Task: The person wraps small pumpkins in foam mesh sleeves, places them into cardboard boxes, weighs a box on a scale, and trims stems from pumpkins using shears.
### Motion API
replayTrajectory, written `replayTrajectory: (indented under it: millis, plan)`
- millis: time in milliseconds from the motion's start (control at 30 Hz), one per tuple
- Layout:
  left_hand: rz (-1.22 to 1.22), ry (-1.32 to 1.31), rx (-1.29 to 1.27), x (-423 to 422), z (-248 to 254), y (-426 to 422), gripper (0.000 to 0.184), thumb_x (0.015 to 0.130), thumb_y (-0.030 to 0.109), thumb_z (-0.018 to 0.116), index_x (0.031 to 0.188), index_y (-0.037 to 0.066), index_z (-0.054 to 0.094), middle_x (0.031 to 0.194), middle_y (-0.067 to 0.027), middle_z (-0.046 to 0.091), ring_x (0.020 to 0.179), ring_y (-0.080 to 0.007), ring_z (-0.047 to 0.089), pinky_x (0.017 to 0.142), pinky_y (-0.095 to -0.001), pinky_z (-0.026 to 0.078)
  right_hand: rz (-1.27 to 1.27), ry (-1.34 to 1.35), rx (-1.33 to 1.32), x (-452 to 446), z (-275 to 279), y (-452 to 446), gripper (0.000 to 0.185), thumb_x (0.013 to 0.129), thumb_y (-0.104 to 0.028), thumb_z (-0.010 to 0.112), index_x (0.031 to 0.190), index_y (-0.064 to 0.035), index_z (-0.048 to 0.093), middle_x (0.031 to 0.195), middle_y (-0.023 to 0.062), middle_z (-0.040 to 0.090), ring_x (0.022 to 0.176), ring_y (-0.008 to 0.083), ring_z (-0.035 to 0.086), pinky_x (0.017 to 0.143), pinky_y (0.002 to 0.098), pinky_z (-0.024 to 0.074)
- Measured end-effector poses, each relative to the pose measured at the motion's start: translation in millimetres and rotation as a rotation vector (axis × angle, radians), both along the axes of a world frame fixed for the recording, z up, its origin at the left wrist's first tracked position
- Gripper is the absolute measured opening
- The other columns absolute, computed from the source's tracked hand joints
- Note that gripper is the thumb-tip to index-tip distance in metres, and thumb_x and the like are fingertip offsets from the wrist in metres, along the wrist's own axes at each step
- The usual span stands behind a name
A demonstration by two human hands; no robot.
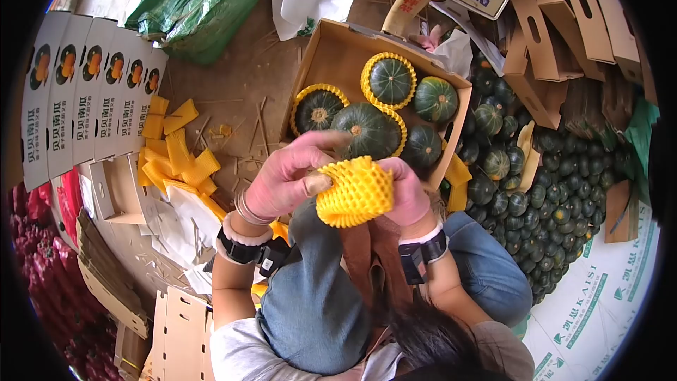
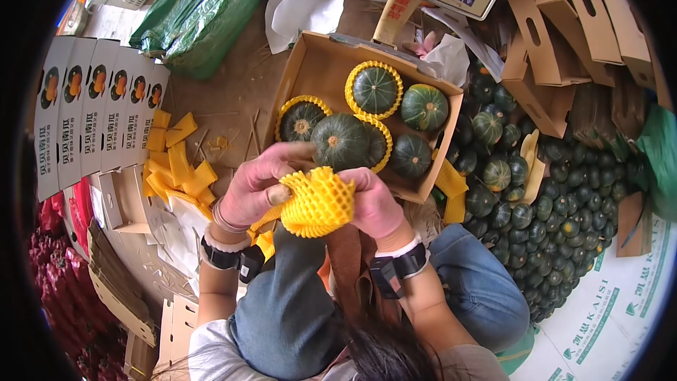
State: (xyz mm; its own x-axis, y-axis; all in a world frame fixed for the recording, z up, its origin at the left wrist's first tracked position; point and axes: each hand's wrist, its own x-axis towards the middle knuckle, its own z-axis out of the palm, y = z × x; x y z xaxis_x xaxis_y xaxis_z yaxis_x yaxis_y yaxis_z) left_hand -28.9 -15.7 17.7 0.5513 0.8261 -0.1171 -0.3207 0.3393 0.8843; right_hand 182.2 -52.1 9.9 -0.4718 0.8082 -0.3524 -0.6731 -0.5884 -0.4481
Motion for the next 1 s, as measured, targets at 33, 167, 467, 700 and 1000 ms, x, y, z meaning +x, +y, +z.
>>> replayTrajectory:
  millis: [33,167,467,700,1000]
  plan:
    - [-0.011,0.036,0.045,3.7,3.0,0.4,0.021,0.086,0.016,0.067,0.096,-0.001,0.063,0.108,-0.0119,0.064,0.098,-0.0184,0.059,0.085,-0.031,0.047,-0.062,-0.112,0.071,-3.0,-7.4,-2.5,0.013,0.085,0.003,0.056,0.096,0.0011,0.063,0.091,0.0054,0.068,0.085,0.016,0.065,0.082,0.0268,0.0513]
    - [0.014,0.44,0.462,8.0,0.8,3.0,0.024,0.079,0.02,0.075,0.091,0.001,0.065,0.093,-0.0095,0.065,0.09,-0.0224,0.061,0.084,-0.034,0.048,-0.324,-0.448,0.196,-36.4,-3.3,-1.9,0.01,0.086,-0.002,0.058,0.094,-0.0014,0.064,0.094,0.0025,0.061,0.088,0.0134,0.06,0.082,0.025,0.0467]
    - [-0.504,0.096,0.264,-12.8,-16.8,4.5,0.024,0.083,0.024,0.072,0.094,0.004,0.064,0.096,-0.0092,0.057,0.09,-0.0216,0.057,0.085,-0.0353,0.043,-0.131,-1.053,0.66,-13.4,-4.5,-5.1,0.013,0.074,0.008,0.049,0.082,0.0013,0.056,0.083,0.0064,0.056,0.077,0.0139,0.054,0.071,0.024,0.0416]
    - [-0.034,-0.275,-0.495,-13.4,-16.1,-21.6,0.033,0.084,0.03,0.069,0.098,0.001,0.061,0.093,-0.0032,0.058,0.087,-0.0156,0.056,0.078,-0.0298,0.046,0.462,-0.018,-0.011,22.9,-3.5,-19.0,0.044,0.087,-0.023,0.063,0.118,0.0062,0.055,0.114,0.0117,0.062,0.108,0.0182,0.058,0.097,0.0326,0.043]
    - [0.055,0.815,0.142,8.4,-45.0,12.3,0.018,0.091,0.019,0.061,0.088,0.001,0.056,0.063,-0.0076,0.05,0.059,-0.0126,0.045,0.055,-0.0278,0.042,0.161,-1.238,0.334,36.9,1.0,42.5,0.019,0.094,-0.019,0.054,0.104,-0.0035,0.057,0.076,0.0123,0.063,0.055,0.0219,0.057,0.05,0.0314,0.0447]
